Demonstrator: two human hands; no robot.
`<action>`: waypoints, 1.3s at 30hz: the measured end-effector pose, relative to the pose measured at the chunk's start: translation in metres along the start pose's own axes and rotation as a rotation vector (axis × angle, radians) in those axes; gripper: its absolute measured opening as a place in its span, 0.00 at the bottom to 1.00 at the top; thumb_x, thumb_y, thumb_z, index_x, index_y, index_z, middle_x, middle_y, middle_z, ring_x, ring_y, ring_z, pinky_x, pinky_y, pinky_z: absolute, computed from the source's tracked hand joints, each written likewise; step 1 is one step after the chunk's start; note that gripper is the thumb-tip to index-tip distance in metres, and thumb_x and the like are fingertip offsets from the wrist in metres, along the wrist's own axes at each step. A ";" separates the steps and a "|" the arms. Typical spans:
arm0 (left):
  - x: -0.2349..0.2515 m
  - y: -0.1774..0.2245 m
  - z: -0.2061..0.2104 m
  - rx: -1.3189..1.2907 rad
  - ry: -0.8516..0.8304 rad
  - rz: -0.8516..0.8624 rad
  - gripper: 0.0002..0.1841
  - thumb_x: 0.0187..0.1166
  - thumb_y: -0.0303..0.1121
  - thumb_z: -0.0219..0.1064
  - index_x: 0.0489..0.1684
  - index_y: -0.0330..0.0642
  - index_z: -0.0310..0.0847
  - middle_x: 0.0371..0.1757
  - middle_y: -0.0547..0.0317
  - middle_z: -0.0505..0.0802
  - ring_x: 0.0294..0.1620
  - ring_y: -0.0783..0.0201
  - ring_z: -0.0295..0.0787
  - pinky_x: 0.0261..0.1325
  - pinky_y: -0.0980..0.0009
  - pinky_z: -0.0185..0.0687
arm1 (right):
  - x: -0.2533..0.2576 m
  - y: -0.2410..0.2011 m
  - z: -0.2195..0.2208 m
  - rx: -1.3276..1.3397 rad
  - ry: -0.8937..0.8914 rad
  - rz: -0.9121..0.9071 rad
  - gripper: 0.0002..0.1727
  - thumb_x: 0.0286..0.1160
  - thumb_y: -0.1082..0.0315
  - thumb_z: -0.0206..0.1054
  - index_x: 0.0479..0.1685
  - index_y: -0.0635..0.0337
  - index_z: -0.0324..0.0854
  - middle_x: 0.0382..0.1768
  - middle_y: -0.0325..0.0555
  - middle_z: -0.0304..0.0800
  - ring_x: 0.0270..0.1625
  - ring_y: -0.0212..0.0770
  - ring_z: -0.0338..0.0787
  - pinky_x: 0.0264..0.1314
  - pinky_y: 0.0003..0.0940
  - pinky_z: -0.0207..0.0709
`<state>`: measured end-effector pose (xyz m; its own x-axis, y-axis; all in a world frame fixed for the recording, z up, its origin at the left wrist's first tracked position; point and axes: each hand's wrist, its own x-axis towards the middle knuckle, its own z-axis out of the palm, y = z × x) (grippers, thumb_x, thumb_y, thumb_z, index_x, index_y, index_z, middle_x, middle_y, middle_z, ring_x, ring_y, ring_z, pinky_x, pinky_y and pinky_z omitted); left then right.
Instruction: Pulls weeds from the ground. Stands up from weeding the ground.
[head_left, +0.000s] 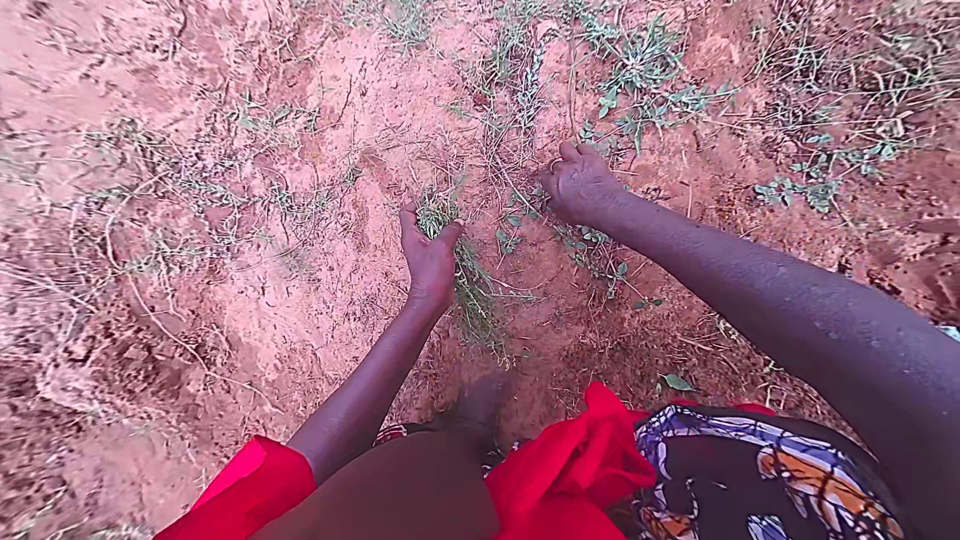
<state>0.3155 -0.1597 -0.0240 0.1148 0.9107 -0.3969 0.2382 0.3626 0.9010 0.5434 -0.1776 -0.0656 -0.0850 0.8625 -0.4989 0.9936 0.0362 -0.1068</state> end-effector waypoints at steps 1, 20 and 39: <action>0.000 0.000 0.001 0.005 -0.008 0.002 0.29 0.77 0.20 0.67 0.77 0.43 0.62 0.68 0.49 0.81 0.63 0.61 0.83 0.63 0.60 0.83 | -0.001 0.002 0.003 0.003 0.027 -0.007 0.13 0.77 0.68 0.69 0.52 0.67 0.89 0.53 0.62 0.91 0.72 0.67 0.78 0.71 0.60 0.67; -0.009 0.003 0.008 0.016 -0.066 0.005 0.28 0.77 0.22 0.65 0.76 0.45 0.63 0.67 0.51 0.82 0.63 0.62 0.83 0.62 0.60 0.83 | 0.007 -0.024 -0.006 -0.159 -0.056 0.040 0.12 0.82 0.76 0.59 0.50 0.77 0.84 0.55 0.68 0.87 0.71 0.68 0.78 0.67 0.62 0.67; -0.011 0.003 0.012 -0.007 -0.108 -0.009 0.28 0.76 0.22 0.66 0.77 0.46 0.64 0.67 0.50 0.83 0.61 0.61 0.84 0.59 0.60 0.83 | -0.005 -0.032 0.014 0.133 -0.068 0.284 0.24 0.84 0.62 0.63 0.67 0.74 0.80 0.65 0.71 0.85 0.77 0.71 0.76 0.76 0.64 0.65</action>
<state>0.3269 -0.1707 -0.0188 0.2159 0.8811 -0.4208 0.2326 0.3721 0.8986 0.5106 -0.1904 -0.0721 0.1852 0.7926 -0.5809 0.9602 -0.2718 -0.0646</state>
